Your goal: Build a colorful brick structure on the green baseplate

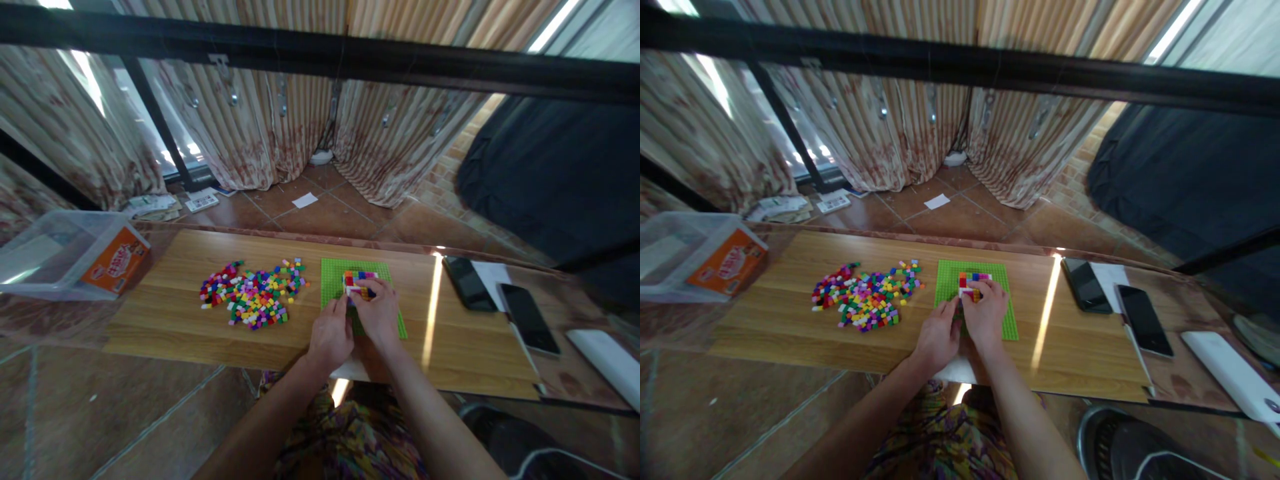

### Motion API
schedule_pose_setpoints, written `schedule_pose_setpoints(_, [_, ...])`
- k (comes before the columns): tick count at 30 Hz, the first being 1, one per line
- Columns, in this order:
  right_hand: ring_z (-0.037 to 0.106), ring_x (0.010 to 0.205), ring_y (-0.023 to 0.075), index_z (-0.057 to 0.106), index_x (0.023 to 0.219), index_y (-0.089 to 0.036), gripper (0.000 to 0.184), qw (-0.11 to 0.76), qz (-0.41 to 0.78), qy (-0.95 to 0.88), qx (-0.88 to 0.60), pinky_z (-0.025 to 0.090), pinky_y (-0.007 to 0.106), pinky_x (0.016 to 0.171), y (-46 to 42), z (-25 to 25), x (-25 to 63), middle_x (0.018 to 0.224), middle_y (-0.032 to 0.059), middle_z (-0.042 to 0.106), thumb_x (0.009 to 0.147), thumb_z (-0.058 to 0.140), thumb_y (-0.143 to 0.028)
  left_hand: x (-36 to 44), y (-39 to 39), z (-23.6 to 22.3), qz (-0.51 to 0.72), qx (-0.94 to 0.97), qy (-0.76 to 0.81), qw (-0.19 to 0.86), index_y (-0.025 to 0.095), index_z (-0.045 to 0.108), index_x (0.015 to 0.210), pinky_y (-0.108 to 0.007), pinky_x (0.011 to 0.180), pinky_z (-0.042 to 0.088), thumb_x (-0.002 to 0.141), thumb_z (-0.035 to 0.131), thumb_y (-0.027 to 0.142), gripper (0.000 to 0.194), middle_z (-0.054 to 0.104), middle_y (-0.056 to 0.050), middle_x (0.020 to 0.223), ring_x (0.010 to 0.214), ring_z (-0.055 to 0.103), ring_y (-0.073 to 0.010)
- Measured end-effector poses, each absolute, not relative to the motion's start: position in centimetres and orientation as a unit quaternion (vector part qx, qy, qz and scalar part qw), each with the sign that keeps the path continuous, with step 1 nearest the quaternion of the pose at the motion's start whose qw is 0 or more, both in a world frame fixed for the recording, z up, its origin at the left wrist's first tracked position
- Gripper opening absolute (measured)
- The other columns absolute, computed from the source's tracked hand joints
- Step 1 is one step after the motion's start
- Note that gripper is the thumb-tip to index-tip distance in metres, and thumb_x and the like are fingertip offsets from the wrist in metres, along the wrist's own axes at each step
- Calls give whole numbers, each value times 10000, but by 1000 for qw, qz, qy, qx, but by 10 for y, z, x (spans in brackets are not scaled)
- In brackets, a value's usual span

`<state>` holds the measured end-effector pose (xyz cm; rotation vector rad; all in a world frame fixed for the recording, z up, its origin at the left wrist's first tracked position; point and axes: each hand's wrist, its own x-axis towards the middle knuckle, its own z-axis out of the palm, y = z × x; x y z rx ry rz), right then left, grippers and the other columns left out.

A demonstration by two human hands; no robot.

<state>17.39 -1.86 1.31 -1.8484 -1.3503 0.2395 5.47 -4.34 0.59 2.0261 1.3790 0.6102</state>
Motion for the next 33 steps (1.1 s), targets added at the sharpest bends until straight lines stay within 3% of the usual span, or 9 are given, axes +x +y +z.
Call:
schedule_pose_setpoints(8, [589,996,227,698,916,-216,190,515,76,-513,-683,437,419,925,-51,25,188,1015,73,678,820,595,-345,17,-61,7,298,729,530,315,146,514,1270,-370,881,504,855,462,153,419,617,-107,1043,979,600,-218])
schedule_pose_setpoints(12, [619,888,204,685,914,-210,181,519,132,-519,-666,489,372,814,-73,19,177,958,68,687,841,582,-339,-21,-74,6,334,699,554,305,166,589,1142,-337,829,510,868,452,136,308,636,-79,967,907,610,-188])
schedule_pose_setpoints(16, [626,774,176,681,920,-208,184,479,221,-564,-635,505,322,720,-84,7,145,902,59,689,854,561,-330,-53,-84,4,350,684,569,293,175,619,1074,-309,811,512,886,456,144,251,656,-72,963,878,623,-168])
schedule_pose_setpoints(20, [638,810,189,689,940,-212,191,417,253,-637,-597,507,322,738,-74,4,116,898,65,687,872,529,-292,-70,-90,4,359,669,590,275,187,635,1036,-306,821,512,886,474,152,223,670,-63,963,891,634,-170])
schedule_pose_setpoints(30, [614,920,216,682,1031,-212,247,348,197,-728,-557,477,360,848,-23,0,77,977,79,675,886,485,-246,-80,-92,4,377,671,557,312,203,654,968,-295,814,517,886,498,172,179,683,-51,948,887,644,-170])
schedule_pose_setpoints(33, [614,890,220,704,957,-205,234,337,202,-726,-565,470,369,838,-16,-4,74,935,84,677,875,489,-249,-82,-92,4,372,667,557,326,205,660,963,-304,837,510,883,502,171,180,685,-49,959,903,642,-172])
